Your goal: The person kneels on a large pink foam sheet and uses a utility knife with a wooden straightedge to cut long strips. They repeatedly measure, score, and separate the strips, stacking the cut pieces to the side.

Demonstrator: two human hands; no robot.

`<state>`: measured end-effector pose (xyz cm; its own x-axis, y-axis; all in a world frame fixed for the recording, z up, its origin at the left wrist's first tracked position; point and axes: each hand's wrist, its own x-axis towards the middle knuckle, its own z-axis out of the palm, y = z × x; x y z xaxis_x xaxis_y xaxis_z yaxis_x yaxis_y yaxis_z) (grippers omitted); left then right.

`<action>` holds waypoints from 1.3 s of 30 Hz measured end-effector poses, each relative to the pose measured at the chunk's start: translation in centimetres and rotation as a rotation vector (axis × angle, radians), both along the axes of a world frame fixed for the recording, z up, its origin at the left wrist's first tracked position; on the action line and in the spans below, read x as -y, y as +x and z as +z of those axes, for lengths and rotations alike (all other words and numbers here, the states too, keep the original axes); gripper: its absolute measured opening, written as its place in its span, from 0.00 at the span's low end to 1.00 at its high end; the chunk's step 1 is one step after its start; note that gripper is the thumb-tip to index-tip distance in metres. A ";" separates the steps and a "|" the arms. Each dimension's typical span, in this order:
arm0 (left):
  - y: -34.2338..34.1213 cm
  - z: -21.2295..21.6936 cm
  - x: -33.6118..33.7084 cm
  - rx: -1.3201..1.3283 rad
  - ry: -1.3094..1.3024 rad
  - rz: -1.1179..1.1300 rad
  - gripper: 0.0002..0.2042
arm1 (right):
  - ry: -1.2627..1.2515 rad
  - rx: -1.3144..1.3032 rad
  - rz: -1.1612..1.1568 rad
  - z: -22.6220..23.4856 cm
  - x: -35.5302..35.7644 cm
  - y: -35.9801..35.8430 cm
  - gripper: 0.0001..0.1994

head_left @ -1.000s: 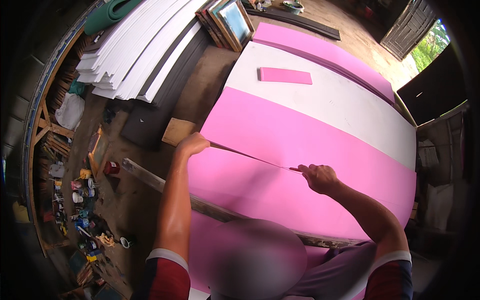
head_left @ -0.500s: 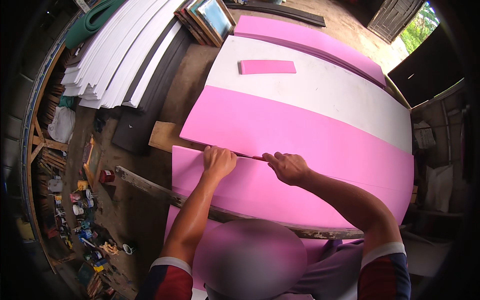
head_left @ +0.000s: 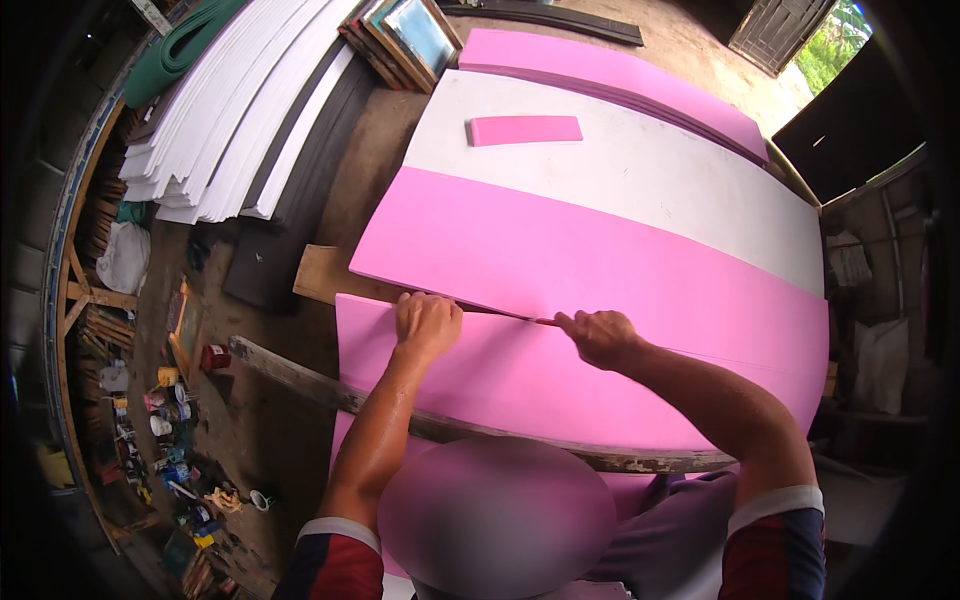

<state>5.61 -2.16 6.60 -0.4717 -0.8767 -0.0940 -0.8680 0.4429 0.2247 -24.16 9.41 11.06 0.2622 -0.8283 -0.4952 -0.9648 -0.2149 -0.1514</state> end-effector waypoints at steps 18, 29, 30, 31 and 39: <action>-12.4 -3.3 -4.5 0.037 0.268 -0.132 0.18 | -0.048 0.139 -0.105 2.9 -5.5 -7.9 0.13; -11.3 -0.8 -5.9 -0.087 0.141 -0.128 0.18 | 0.008 0.110 -0.052 -0.4 -6.3 -10.0 0.16; -11.3 -0.8 -6.0 -0.096 0.132 -0.131 0.18 | 0.002 0.103 -0.047 -0.6 -6.6 -10.4 0.16; -11.3 -0.9 -6.0 -0.104 0.123 -0.134 0.18 | -0.004 0.097 -0.043 -0.8 -7.0 -10.8 0.16; -11.3 -0.1 -6.0 -0.040 0.191 -0.110 0.16 | -0.003 -0.019 -0.038 -1.0 -12.1 -19.2 0.13</action>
<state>-5.69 3.82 6.46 -0.5704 -0.7876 -0.2331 -0.8055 0.4808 0.3466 -43.33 21.48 10.02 0.2208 -0.8390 -0.4974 -0.9751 -0.1784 -0.1320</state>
